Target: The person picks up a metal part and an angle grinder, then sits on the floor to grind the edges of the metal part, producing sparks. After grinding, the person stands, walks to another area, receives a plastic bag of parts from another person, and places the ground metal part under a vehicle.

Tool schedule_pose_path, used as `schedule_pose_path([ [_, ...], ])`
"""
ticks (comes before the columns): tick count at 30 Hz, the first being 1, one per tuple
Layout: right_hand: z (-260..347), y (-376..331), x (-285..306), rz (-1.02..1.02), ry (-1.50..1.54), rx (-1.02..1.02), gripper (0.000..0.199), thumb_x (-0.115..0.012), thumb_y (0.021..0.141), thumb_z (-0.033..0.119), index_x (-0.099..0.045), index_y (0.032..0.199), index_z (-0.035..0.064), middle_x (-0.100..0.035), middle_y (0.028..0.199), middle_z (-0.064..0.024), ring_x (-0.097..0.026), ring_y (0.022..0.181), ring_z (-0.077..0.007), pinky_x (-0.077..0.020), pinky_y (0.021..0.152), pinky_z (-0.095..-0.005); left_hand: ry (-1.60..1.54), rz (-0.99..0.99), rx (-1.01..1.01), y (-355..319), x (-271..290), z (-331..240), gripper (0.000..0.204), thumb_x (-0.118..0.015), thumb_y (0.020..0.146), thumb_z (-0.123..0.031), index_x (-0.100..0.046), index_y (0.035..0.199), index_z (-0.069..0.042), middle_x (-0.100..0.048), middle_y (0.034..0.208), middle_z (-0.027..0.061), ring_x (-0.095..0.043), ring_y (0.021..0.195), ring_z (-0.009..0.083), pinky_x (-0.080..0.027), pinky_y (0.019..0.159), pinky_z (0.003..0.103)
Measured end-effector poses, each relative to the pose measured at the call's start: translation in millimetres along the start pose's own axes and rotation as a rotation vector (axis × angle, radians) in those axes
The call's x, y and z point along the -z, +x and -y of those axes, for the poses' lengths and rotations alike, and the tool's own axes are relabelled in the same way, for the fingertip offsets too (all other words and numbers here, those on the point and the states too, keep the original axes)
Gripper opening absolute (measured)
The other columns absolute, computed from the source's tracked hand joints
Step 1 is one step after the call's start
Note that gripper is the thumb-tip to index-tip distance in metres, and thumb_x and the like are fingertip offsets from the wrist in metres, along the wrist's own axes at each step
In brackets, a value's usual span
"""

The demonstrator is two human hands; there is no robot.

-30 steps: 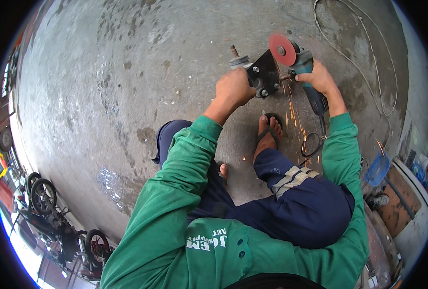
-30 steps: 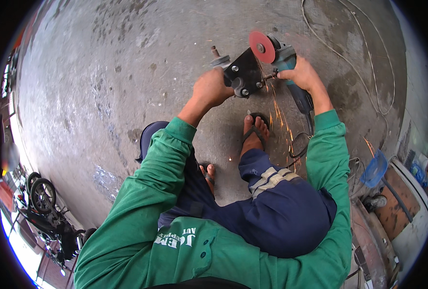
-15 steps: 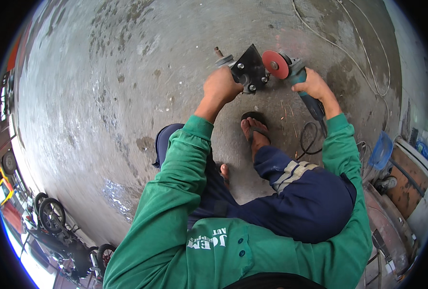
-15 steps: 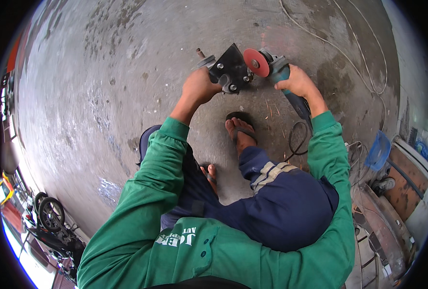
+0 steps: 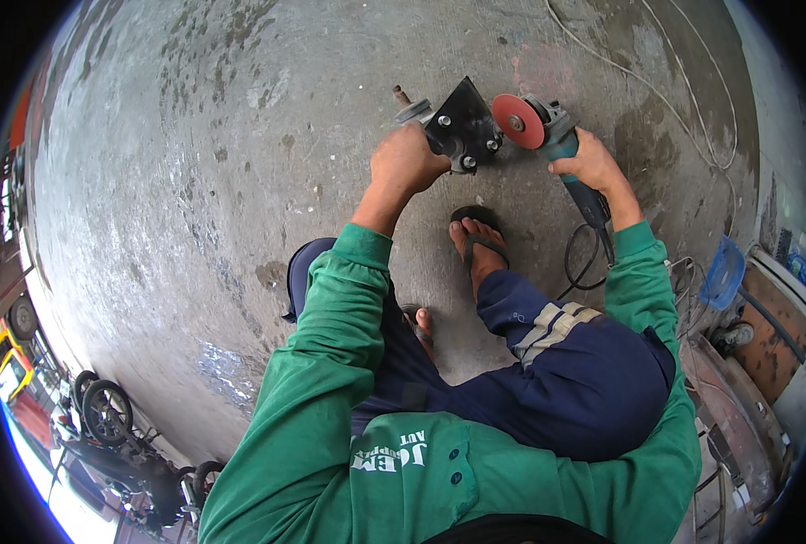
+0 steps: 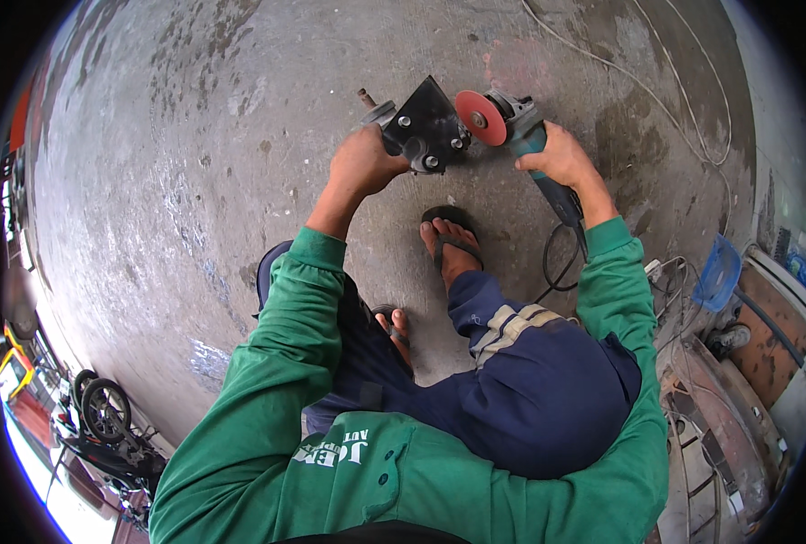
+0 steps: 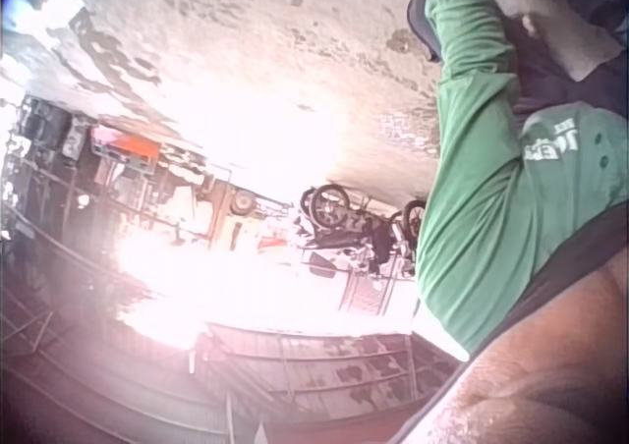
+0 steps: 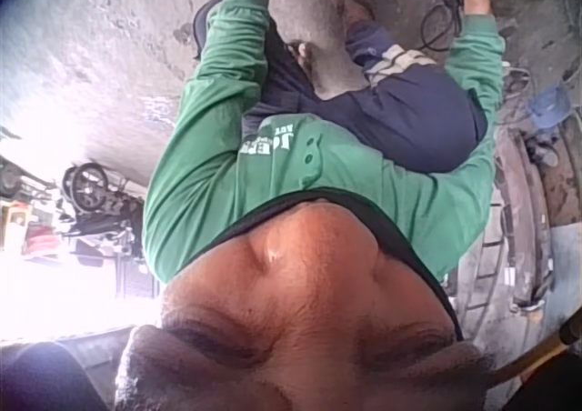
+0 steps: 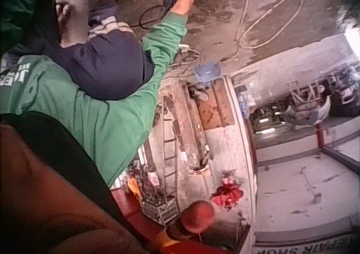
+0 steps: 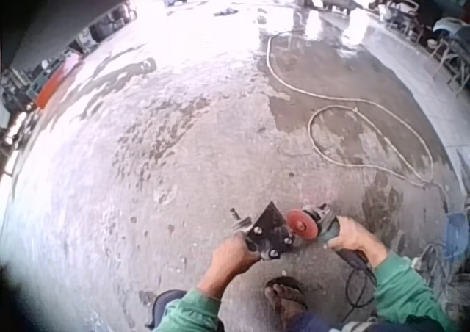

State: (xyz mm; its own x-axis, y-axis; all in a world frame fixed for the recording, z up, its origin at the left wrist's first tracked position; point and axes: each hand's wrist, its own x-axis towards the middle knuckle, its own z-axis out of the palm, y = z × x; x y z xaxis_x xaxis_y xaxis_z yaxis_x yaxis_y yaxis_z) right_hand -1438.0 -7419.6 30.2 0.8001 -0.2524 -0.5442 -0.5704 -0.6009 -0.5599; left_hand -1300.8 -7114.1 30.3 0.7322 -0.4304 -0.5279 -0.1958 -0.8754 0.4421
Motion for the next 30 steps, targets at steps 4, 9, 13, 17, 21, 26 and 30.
schedule_pose_path([
  [4, -0.9, 1.0, 1.3, 0.039, 0.035, -0.034, 0.06, -0.086, 0.061, 0.024, -0.066, 0.112, -0.0008, -0.073, 0.1, -0.0171, -0.07, 0.095, -0.0298, -0.0529, 0.088, -0.0398, -0.007, -0.011, -0.004, 0.6, -1.2, 0.5, 0.045, -0.077, 0.07, -0.028, -0.07, 0.101, 0.004, -0.073, 0.102, 0.0269, -0.072, 0.097, 0.0427, -0.058, 0.084, 0.049],
  [9, 1.1, 2.3, 1.1, 0.053, 0.047, -0.018, 0.06, -0.085, 0.061, 0.024, -0.066, 0.113, -0.0014, -0.073, 0.103, -0.0183, -0.07, 0.098, -0.0314, -0.0525, 0.09, -0.0398, 0.003, -0.001, 0.006, -0.1, 0.7, -0.7, 0.045, -0.078, 0.07, -0.029, -0.069, 0.101, 0.003, -0.073, 0.103, 0.0265, -0.072, 0.098, 0.0426, -0.058, 0.084, 0.049],
  [13, -2.2, 3.5, -1.8, 0.012, -0.025, 0.034, 0.06, -0.085, 0.062, 0.023, -0.066, 0.114, -0.0019, -0.073, 0.104, -0.0195, -0.07, 0.099, -0.0337, -0.0522, 0.091, -0.0404, -0.001, 0.0, 0.002, -1.1, 1.0, -1.5, 0.046, -0.078, 0.07, -0.029, -0.069, 0.101, 0.003, -0.073, 0.103, 0.0263, -0.072, 0.098, 0.0425, -0.058, 0.084, 0.049],
  [17, 3.4, 6.6, -0.8, 0.045, -0.011, 0.04, 0.061, -0.086, 0.062, 0.023, -0.066, 0.115, -0.0016, -0.073, 0.106, -0.02, -0.069, 0.101, -0.035, -0.0518, 0.092, -0.041, 0.012, -0.009, 0.009, -1.4, 1.4, -0.5, 0.046, -0.078, 0.07, -0.029, -0.069, 0.101, 0.003, -0.073, 0.102, 0.0259, -0.072, 0.097, 0.042, -0.058, 0.084, 0.049],
  [21, -5.2, 9.6, -3.6, 0.031, -0.009, 0.039, 0.061, -0.086, 0.062, 0.02, -0.066, 0.115, -0.0018, -0.072, 0.105, -0.0182, -0.068, 0.099, -0.0314, -0.0513, 0.093, -0.0397, 0.022, -0.039, 0.001, -4.8, 2.0, -5.2, 0.045, -0.079, 0.071, -0.03, -0.069, 0.1, 0.002, -0.073, 0.102, 0.025, -0.072, 0.097, 0.0411, -0.058, 0.084, 0.048],
  [26, -10.4, 10.7, -8.1, 0.008, -0.029, 0.053, 0.058, -0.085, 0.063, 0.015, -0.065, 0.114, -0.0035, -0.071, 0.101, -0.0139, -0.067, 0.093, -0.0243, -0.0513, 0.091, -0.037, 0.011, -0.03, 0.021, -7.4, 5.6, -9.5, 0.043, -0.08, 0.072, -0.03, -0.07, 0.1, 0.001, -0.073, 0.101, 0.024, -0.072, 0.096, 0.0405, -0.058, 0.084, 0.048],
  [30, -2.6, 11.6, -7.0, 0.055, 0.044, -0.019, 0.057, -0.085, 0.063, 0.015, -0.065, 0.114, -0.004, -0.071, 0.1, -0.013, -0.067, 0.093, -0.0237, -0.0514, 0.091, -0.0368, -0.016, -0.033, 0.027, -7.0, 4.0, -7.4, 0.043, -0.08, 0.071, -0.03, -0.07, 0.099, 0.001, -0.074, 0.099, 0.0237, -0.072, 0.095, 0.0404, -0.058, 0.083, 0.048],
])
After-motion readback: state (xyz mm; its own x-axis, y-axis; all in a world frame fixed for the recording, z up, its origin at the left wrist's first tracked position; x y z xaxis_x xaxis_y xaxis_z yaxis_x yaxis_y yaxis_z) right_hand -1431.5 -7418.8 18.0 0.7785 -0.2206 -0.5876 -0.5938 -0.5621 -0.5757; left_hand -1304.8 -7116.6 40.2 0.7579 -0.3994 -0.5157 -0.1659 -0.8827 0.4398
